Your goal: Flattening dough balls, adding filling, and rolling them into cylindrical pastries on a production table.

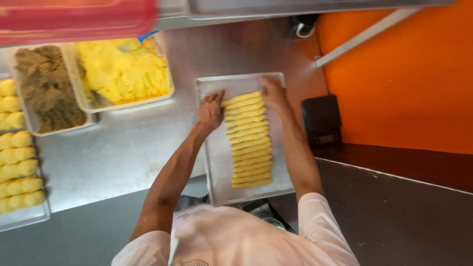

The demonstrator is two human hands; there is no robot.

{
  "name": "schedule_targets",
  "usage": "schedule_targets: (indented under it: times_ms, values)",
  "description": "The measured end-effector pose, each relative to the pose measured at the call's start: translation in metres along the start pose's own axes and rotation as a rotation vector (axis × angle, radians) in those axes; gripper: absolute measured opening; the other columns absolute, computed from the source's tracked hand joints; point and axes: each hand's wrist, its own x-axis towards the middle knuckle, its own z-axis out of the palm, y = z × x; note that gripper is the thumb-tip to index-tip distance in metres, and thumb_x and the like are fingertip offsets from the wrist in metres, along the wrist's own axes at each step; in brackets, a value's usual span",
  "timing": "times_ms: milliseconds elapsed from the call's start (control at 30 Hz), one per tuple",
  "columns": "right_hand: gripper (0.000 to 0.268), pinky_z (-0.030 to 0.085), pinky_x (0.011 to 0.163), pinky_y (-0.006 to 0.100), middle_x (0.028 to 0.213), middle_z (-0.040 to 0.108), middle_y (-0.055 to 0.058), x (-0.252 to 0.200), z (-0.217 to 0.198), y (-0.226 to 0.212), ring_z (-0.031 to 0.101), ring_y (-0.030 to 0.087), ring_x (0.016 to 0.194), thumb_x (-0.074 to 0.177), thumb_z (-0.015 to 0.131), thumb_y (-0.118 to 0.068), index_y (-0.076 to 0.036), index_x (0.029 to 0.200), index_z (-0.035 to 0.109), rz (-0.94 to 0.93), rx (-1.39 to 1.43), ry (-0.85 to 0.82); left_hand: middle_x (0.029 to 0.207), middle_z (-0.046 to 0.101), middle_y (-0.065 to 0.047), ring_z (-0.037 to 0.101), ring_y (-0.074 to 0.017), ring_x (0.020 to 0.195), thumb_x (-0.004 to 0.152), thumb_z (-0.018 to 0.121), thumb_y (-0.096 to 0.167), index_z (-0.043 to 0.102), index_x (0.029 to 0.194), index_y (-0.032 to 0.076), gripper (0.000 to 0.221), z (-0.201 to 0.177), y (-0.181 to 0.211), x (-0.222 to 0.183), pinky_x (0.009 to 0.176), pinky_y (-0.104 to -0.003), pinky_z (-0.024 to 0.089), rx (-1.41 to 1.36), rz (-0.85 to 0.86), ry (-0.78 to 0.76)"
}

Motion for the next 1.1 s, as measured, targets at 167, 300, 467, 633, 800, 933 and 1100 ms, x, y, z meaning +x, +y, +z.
schedule_targets:
  times_ms: [167,300,467,633,800,933,1100]
  values:
    - [0.024,0.045,0.071,0.033,0.088,0.058,0.012,0.034,0.023,-0.077,0.057,0.025,0.081,0.080,0.058,-0.009,-0.011,0.104,0.057,0.061,0.380,0.521,0.109,0.050,-0.015,0.049,-0.0319,0.103,0.071,0.060,0.007,0.049,0.114,0.005,0.044,-0.055,-0.057,-0.093,0.085,-0.040,0.042,-0.358,0.291,0.005]
    - [0.036,0.053,0.051,0.024,0.098,0.058,0.014,0.104,0.077,-0.176,0.062,0.018,0.072,0.079,0.062,-0.016,-0.004,0.109,0.048,0.384,0.887,0.274,0.104,0.054,-0.021,0.050,-0.0371,0.099,0.073,0.053,-0.001,0.050,0.110,-0.001,0.036,-0.191,-0.117,-0.201,0.082,-0.045,0.042,-0.442,0.343,-0.333]
    - [0.012,0.035,0.035,0.023,0.068,0.060,0.002,0.208,0.135,-0.207,0.051,0.010,0.049,0.070,0.059,-0.019,-0.014,0.080,0.056,0.383,1.365,0.346,0.112,0.055,-0.002,0.051,-0.0151,0.103,0.075,0.056,0.012,0.053,0.111,0.012,0.036,-0.211,-0.310,-0.329,0.090,-0.026,0.035,-0.480,-0.187,0.237]
    - [0.014,0.033,0.040,0.023,0.070,0.058,0.002,0.207,0.140,-0.273,0.046,0.011,0.053,0.074,0.059,-0.021,-0.017,0.087,0.056,0.273,1.206,0.377,0.110,0.054,-0.015,0.052,-0.0233,0.092,0.093,0.049,0.010,0.051,0.120,-0.002,0.030,-0.265,-0.385,-0.445,0.076,-0.031,0.040,-0.387,-0.630,0.795]
    - [0.039,0.053,0.066,0.030,0.097,0.058,0.009,0.147,0.122,-0.381,0.057,0.019,0.086,0.068,0.069,-0.015,-0.005,0.102,0.053,-0.001,0.475,0.341,0.107,0.052,-0.022,0.050,-0.0263,0.096,0.100,0.046,0.013,0.049,0.117,-0.011,0.029,-0.261,-0.406,-0.455,0.083,-0.031,0.039,-0.419,-0.484,1.004]
    - [0.019,0.045,0.067,0.033,0.079,0.062,0.010,0.119,0.158,-0.389,0.058,0.024,0.073,0.083,0.055,-0.021,-0.003,0.083,0.061,-0.498,-0.012,0.501,0.107,0.053,-0.012,0.051,-0.0187,0.093,0.090,0.049,0.010,0.052,0.113,0.001,0.025,-0.268,-0.363,-0.426,0.080,-0.028,0.040,-0.474,-0.563,0.870]
    - [0.013,0.050,0.047,0.022,0.061,0.062,0.004,0.150,0.144,-0.372,0.059,0.010,0.050,0.066,0.071,-0.013,-0.007,0.070,0.060,0.119,0.761,0.309,0.105,0.053,-0.006,0.051,-0.0167,0.084,0.086,0.048,0.024,0.054,0.112,0.009,0.031,-0.261,-0.326,-0.420,0.050,-0.029,0.037,-0.587,-0.785,0.721]
